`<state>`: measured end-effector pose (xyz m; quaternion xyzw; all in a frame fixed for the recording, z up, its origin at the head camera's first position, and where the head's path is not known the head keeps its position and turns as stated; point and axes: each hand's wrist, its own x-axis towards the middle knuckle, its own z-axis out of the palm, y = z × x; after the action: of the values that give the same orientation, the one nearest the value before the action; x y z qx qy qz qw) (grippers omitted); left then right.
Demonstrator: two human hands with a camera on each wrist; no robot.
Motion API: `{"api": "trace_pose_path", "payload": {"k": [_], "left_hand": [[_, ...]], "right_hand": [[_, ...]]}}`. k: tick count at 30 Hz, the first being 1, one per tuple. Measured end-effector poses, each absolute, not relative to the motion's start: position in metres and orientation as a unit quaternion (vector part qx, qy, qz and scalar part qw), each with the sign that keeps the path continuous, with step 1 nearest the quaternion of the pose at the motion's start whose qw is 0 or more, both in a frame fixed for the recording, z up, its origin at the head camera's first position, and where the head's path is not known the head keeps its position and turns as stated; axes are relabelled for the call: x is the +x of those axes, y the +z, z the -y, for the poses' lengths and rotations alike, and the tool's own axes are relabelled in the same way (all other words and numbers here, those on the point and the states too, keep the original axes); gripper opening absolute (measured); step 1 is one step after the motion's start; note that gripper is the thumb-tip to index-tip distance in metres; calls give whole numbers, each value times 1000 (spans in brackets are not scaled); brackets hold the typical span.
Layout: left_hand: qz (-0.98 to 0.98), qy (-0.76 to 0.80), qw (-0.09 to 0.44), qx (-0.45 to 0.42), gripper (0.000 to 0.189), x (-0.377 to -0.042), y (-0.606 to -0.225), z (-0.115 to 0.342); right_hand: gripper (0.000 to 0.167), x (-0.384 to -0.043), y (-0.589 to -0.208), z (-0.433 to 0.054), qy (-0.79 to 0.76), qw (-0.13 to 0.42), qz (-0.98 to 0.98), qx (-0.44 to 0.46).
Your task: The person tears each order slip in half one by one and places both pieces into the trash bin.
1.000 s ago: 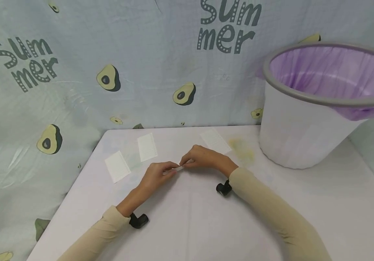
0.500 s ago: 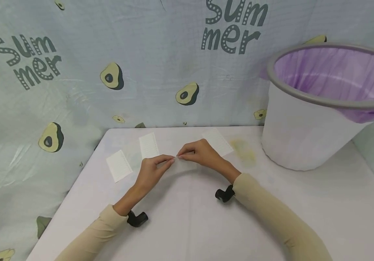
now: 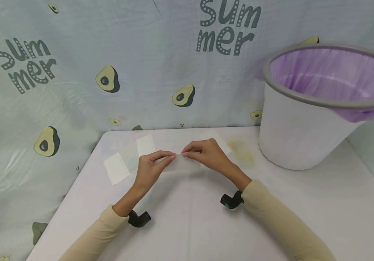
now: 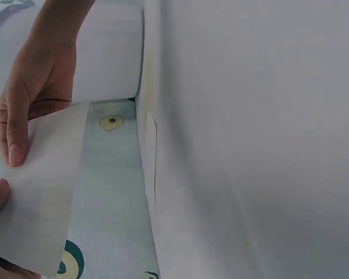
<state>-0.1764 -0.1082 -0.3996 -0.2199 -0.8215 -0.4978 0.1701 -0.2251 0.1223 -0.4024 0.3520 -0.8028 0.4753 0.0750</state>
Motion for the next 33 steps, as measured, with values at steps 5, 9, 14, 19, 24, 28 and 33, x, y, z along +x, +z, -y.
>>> {"api": "trace_pose_path", "payload": {"k": [5, 9, 14, 19, 24, 28, 33], "left_hand": [[818, -507, 163, -217, 10, -173, -399, 105], [809, -513, 170, -231, 11, -174, -395, 100], [798, -524, 169, -244, 13, -175, -390, 93], [798, -526, 171, -241, 13, -173, -387, 92], [799, -518, 179, -246, 12, -170, -384, 93], [792, -519, 185, -264, 11, -170, -381, 93], [778, -528, 185, -287, 10, -172, -376, 90]], "right_hand": [[7, -220, -399, -125, 482, 62, 797, 359], [7, -217, -394, -125, 491, 80, 783, 372], [7, -214, -386, -127, 471, 129, 791, 368], [7, -209, -381, -128, 461, 137, 795, 369], [7, -207, -378, -128, 458, 136, 788, 388], [9, -206, -374, -128, 452, 145, 782, 404], [10, -201, -369, -132, 452, 173, 776, 405]]}}
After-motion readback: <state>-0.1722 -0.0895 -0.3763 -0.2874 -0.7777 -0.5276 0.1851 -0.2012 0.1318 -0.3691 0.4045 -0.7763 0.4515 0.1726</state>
